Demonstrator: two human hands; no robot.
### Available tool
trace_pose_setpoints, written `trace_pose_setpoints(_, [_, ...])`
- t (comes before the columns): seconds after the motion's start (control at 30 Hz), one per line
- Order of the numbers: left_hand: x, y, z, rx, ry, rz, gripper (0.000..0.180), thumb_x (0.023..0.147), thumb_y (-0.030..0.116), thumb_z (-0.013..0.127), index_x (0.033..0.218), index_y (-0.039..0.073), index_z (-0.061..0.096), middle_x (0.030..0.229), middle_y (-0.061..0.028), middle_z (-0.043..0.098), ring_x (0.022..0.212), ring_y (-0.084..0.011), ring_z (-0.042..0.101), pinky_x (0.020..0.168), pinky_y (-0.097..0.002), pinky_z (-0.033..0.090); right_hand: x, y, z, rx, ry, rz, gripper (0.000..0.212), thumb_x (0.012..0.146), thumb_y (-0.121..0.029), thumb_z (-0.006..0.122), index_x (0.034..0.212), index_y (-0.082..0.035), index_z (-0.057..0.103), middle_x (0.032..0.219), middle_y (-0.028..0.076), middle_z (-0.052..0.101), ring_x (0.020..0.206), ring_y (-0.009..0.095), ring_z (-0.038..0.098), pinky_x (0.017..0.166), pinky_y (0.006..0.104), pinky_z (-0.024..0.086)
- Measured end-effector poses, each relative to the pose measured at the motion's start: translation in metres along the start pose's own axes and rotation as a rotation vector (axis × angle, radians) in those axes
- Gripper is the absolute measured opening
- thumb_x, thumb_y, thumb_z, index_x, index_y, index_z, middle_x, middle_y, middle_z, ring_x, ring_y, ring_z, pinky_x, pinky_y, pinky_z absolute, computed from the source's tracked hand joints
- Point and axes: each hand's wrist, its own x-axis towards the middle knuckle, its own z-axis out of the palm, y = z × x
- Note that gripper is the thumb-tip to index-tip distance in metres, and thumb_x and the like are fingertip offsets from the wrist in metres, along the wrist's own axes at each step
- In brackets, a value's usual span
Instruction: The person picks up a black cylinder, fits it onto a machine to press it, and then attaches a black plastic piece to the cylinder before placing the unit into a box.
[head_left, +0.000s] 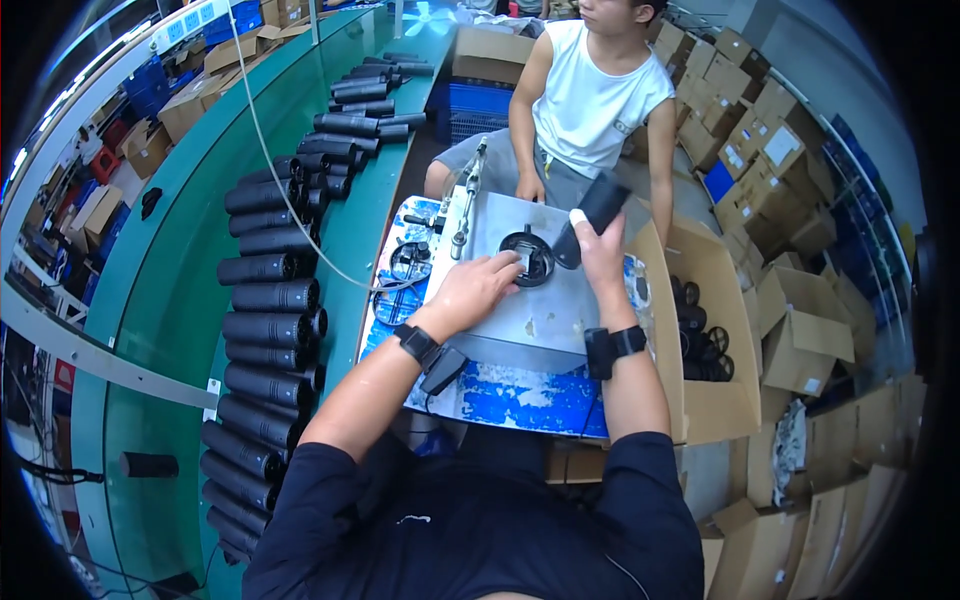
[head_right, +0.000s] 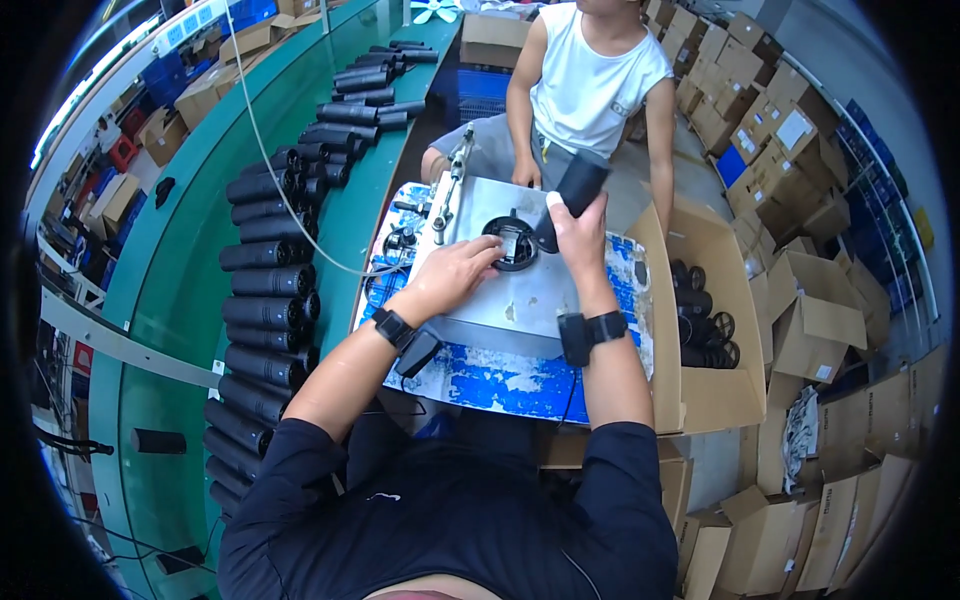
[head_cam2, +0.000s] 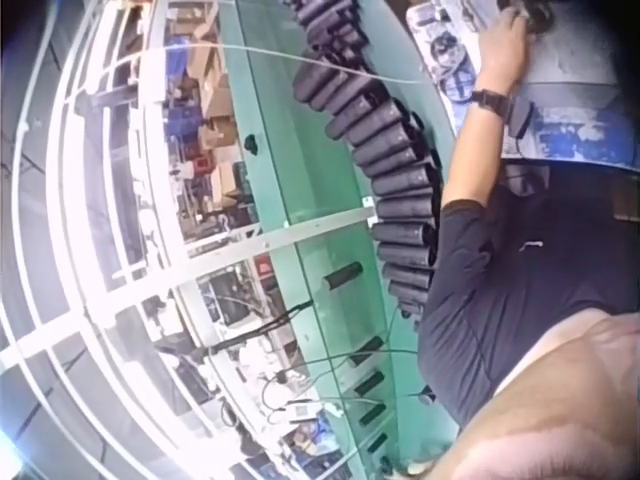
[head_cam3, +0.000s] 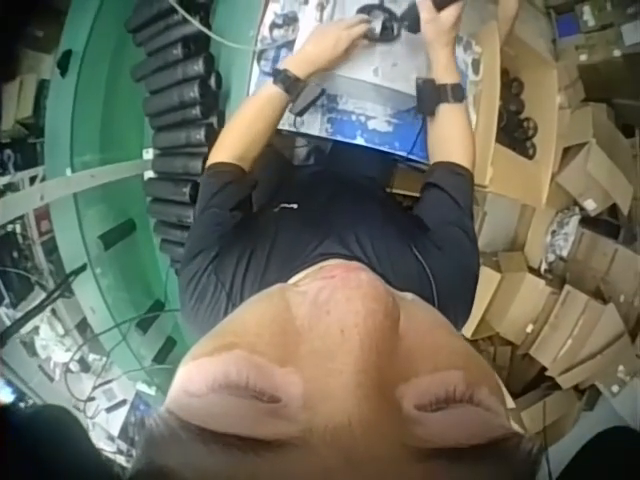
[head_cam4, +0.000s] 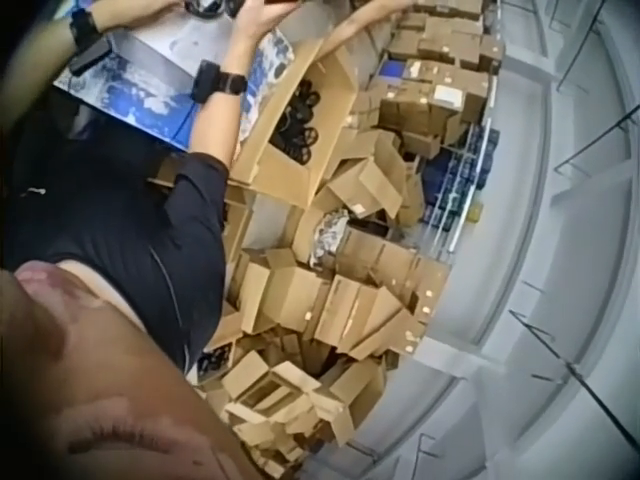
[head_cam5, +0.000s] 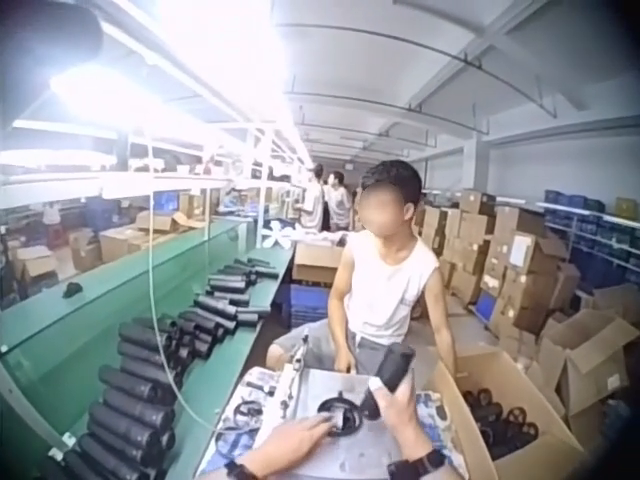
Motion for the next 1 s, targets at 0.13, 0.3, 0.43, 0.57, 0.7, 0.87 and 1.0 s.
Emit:
trace_pose_setpoints(0.13, [0.010,-0.020,0.010,0.087,-0.112,0.010,0.024,0.097,0.026,0.068,0.116,0.012,0.067,0.110,-0.0075,0.064,0.092,-0.0292,0.071,0.077,-0.0434,0.058,0.016,-0.007,0.000,-0.490,-0.181,-0.154,0.044,0.093,-0.012,0.073,0.136,-0.006,0.064,0.158,0.026,0.041,0.119,0.035,0.068,0.105,0.0461,0.053])
trace_pose_setpoints(0.3, [0.012,-0.015,0.020,0.102,-0.069,0.029,0.023,0.097,0.028,0.068,0.115,0.013,0.067,0.102,-0.0064,0.063,0.082,-0.0294,0.071,0.070,-0.0437,0.057,0.012,0.013,0.011,-1.025,-0.796,0.211,0.035,0.100,-0.028,0.063,0.132,-0.023,0.075,0.175,0.022,0.016,0.132,0.047,0.058,0.103,0.0552,0.054])
trace_pose_setpoints(0.43, [0.004,-0.013,0.020,0.127,-0.100,0.012,0.023,0.098,0.029,0.067,0.115,0.013,0.068,0.098,-0.0076,0.064,0.078,-0.0307,0.071,0.068,-0.0447,0.056,0.004,-0.038,0.047,-1.304,-0.854,0.338,0.041,0.099,-0.030,0.064,0.137,-0.020,0.073,0.176,0.015,0.017,0.136,0.048,0.054,0.098,0.0556,0.056])
trace_pose_setpoints(0.57, [0.008,-0.011,0.019,0.147,-0.165,-0.056,0.023,0.099,0.028,0.065,0.115,0.013,0.067,0.098,-0.0084,0.065,0.075,-0.0319,0.071,0.066,-0.0463,0.056,0.002,-0.042,0.061,-1.436,-0.815,0.320,0.044,0.097,-0.031,0.067,0.137,-0.014,0.072,0.176,0.013,0.021,0.133,0.046,0.056,0.096,0.0525,0.056])
trace_pose_setpoints(0.7, [0.011,-0.013,0.021,0.129,-0.175,-0.069,0.021,0.099,0.026,0.065,0.115,0.013,0.066,0.098,-0.0087,0.065,0.074,-0.0326,0.071,0.066,-0.0474,0.056,0.007,-0.043,0.063,-1.451,-0.813,0.272,0.048,0.095,-0.031,0.069,0.138,-0.009,0.071,0.175,0.013,0.021,0.132,0.045,0.057,0.098,0.0504,0.055])
trace_pose_setpoints(0.87, [0.009,-0.006,0.017,0.125,-0.171,-0.097,0.022,0.099,0.025,0.065,0.119,0.015,0.066,0.103,-0.0088,0.066,0.075,-0.0334,0.072,0.066,-0.0482,0.056,0.007,-0.038,0.059,-1.415,-0.723,0.255,0.043,0.089,-0.029,0.075,0.129,-0.012,0.077,0.173,0.017,0.025,0.134,0.048,0.057,0.106,0.0494,0.054])
trace_pose_setpoints(1.0, [0.000,-0.006,0.014,0.097,-0.168,-0.135,0.027,0.100,0.025,0.064,0.126,0.017,0.065,0.110,-0.0088,0.069,0.078,-0.0345,0.073,0.067,-0.0487,0.057,0.006,-0.041,0.043,-1.218,-0.834,0.343,0.057,0.086,-0.029,0.080,0.139,-0.009,0.070,0.173,0.020,0.025,0.137,0.045,0.056,0.109,0.0480,0.052])
